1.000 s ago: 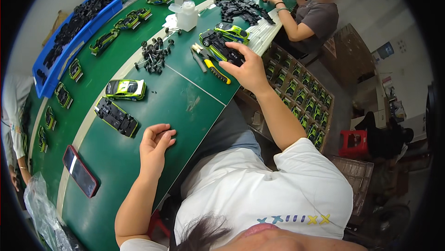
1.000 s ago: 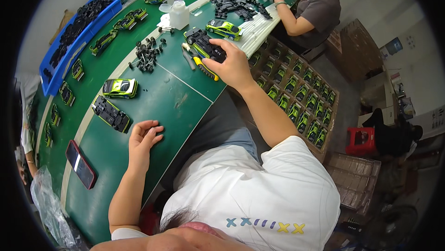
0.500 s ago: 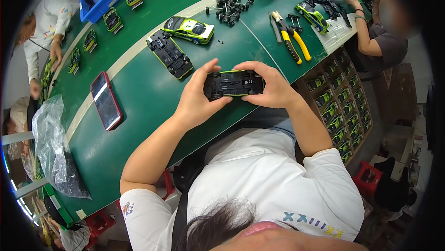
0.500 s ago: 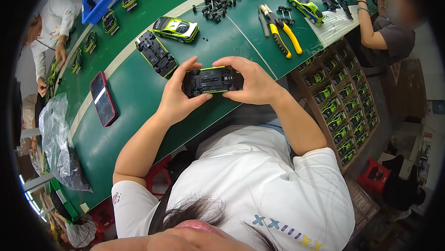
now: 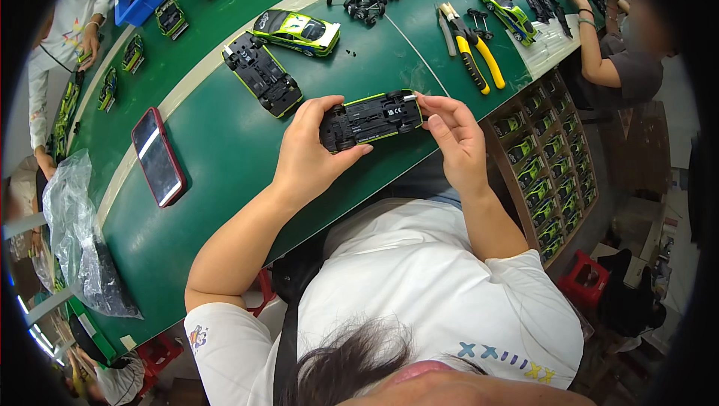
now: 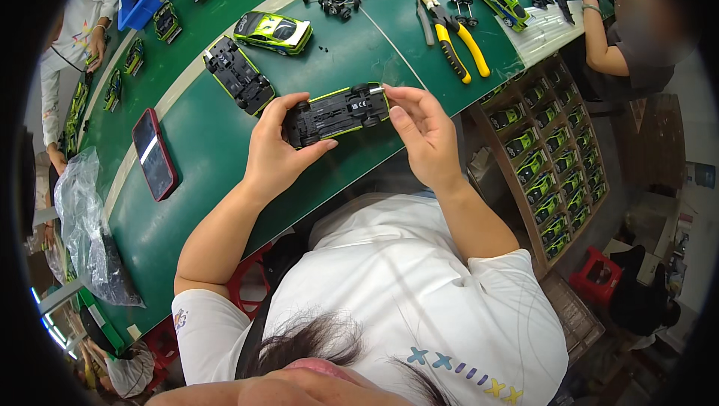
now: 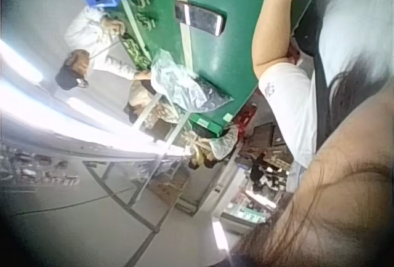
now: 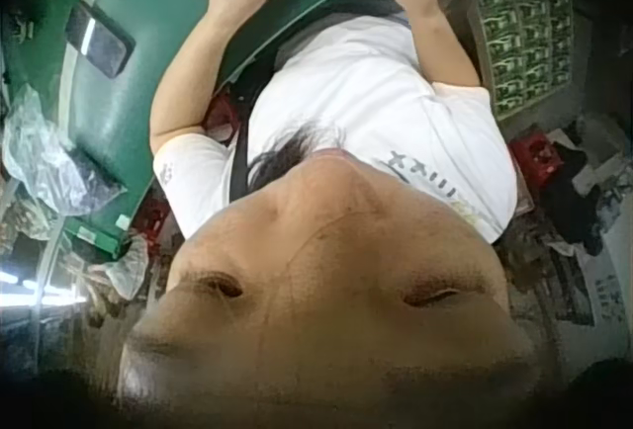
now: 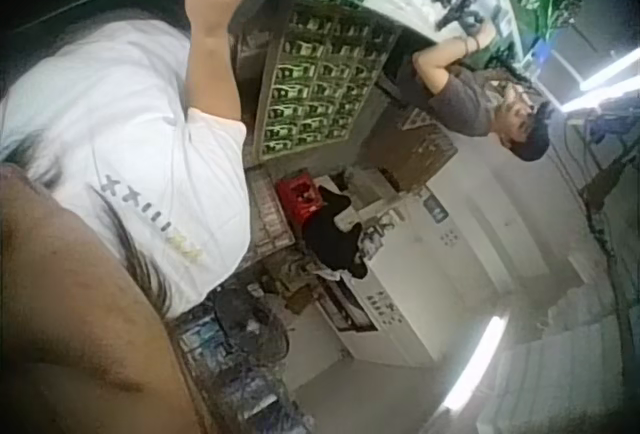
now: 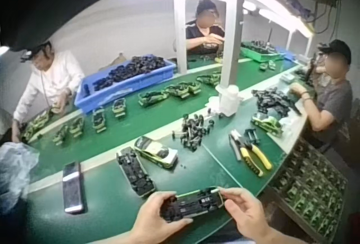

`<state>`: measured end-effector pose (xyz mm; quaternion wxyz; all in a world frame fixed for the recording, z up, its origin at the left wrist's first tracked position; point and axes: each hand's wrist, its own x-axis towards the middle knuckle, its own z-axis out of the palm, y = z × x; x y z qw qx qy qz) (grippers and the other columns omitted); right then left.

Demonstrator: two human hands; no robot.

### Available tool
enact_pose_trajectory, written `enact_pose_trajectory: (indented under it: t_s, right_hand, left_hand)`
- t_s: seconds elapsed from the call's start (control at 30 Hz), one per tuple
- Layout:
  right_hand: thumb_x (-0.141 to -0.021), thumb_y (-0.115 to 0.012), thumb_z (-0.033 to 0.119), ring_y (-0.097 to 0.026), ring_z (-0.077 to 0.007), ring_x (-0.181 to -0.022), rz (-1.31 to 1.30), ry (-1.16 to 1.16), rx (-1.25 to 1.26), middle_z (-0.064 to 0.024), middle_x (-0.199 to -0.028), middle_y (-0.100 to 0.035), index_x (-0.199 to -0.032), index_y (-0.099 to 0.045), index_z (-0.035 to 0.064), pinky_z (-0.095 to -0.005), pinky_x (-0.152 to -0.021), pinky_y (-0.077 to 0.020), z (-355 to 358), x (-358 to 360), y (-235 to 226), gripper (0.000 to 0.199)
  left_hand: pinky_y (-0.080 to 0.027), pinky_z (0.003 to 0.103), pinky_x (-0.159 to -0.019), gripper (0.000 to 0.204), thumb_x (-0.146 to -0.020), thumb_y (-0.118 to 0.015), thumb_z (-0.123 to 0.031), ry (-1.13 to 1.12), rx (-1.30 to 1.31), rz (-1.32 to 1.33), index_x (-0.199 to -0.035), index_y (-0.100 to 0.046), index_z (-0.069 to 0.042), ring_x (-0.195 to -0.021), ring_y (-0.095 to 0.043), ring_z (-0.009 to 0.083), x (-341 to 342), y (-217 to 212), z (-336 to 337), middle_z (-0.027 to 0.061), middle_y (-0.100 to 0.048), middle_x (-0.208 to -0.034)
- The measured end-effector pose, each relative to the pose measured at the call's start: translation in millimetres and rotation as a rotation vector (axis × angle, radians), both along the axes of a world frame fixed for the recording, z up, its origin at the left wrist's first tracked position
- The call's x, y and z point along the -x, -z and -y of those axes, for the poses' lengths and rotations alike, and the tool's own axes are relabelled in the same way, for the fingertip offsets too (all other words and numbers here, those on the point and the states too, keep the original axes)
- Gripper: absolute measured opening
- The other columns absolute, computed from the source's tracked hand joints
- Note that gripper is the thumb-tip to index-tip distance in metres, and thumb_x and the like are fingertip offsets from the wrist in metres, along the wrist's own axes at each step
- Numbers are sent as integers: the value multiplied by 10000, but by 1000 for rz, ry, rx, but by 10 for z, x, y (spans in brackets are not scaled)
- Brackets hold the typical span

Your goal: Assembling the plastic chassis and bodies of toy race cars at a factory production line.

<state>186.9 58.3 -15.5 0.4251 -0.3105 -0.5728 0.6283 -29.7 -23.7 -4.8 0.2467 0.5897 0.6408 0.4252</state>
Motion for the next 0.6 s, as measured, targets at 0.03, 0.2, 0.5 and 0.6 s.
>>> enact_pose_trajectory:
  t_s: [0.03,0.2,0.5,0.6]
  right_hand:
    - [-954,-573,86,-588,-163,-1107,-1,2,2,-137,-1227,-606,-1224,-533,-7,-275,-940,-465,5,1,7,288]
    - [-953,-571,98,-595,-167,-1095,162,51,-303,-133,-1251,-603,-1223,-553,-7,-279,-933,-467,6,2,54,290]
    - [-931,-583,69,-597,-191,-1083,156,92,-364,-112,-1211,-627,-1205,-571,1,-303,-928,-468,-35,60,-110,282]
    - [-924,-593,71,-600,-190,-1081,154,103,-364,-108,-1177,-644,-1199,-578,4,-302,-923,-469,-70,86,-106,284]
  left_hand:
    - [-490,370,-868,649,-643,-859,-148,2,2,-1,-1185,-533,-5,-990,-592,300,-4,1,1,152,-572,-1082]
    - [-492,371,-860,654,-632,-864,-146,-6,-2,-2,-1178,-533,-2,-978,-595,300,-12,5,2,153,-574,-1077]
    - [-482,337,-862,667,-625,-869,-131,-24,26,15,-1193,-544,0,-977,-592,243,-16,1,6,124,-583,-1069]
    - [-483,336,-857,673,-621,-872,-136,-27,-9,2,-1194,-545,-3,-975,-593,242,-11,14,14,124,-583,-1072]
